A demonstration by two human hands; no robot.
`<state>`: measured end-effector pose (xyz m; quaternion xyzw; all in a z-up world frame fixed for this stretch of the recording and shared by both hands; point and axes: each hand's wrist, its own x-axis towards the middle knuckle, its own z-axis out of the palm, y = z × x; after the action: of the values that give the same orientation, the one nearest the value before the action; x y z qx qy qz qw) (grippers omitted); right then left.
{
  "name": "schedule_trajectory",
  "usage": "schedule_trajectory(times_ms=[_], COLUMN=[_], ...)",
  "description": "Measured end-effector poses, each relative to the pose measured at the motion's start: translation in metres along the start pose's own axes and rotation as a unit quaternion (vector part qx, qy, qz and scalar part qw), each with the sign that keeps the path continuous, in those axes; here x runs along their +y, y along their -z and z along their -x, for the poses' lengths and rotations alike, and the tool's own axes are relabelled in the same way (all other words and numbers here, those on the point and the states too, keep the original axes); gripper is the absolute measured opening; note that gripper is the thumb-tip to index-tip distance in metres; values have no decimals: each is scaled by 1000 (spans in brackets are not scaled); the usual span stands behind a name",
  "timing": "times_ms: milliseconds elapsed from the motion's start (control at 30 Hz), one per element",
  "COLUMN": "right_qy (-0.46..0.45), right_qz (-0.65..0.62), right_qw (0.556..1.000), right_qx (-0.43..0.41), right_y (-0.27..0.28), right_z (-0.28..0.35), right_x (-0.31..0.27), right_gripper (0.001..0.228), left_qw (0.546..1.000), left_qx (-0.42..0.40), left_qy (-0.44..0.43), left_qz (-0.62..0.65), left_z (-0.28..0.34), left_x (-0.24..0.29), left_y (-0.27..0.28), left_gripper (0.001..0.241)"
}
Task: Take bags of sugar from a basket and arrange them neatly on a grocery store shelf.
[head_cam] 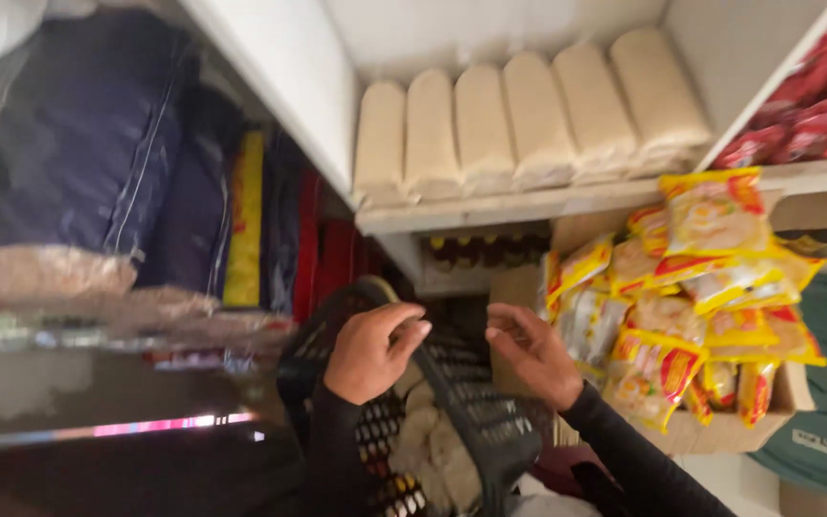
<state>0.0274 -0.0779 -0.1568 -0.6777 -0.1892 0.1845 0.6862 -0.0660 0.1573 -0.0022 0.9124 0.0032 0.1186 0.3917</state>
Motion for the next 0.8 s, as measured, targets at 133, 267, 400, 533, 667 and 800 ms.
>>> schedule_trajectory(times_ms=[133,267,400,533,667,800], right_qy=[82,235,241,301,287,317], right_qz=[140,248,235,293,361,467], right_qw=[986,939,938,878,844,758], right_qx=[-33,-42,-86,-229,-274,-327], right_y=[-55,-97,-132,-145,-148,-155], right_z=[25,35,39,31,31,28], right_x=[-40,-63,-65,-34,-25,-6], right_gripper=[41,29,27,30,20,13], left_qw=[983,946,948,945,940,930], left_qx=[-96,-152,-122,-109,-115,-133], left_qy=[148,260,284,294,303,319], left_qz=[-59,-123,-80,-94,-105,-125], left_z=[71,122,144,133,115,95], left_x=[-97,-232,-365,-393,-375,-372], left_y=[-16,-88,-193,-243,-233,-225], left_gripper=[24,21,22,47,64,77])
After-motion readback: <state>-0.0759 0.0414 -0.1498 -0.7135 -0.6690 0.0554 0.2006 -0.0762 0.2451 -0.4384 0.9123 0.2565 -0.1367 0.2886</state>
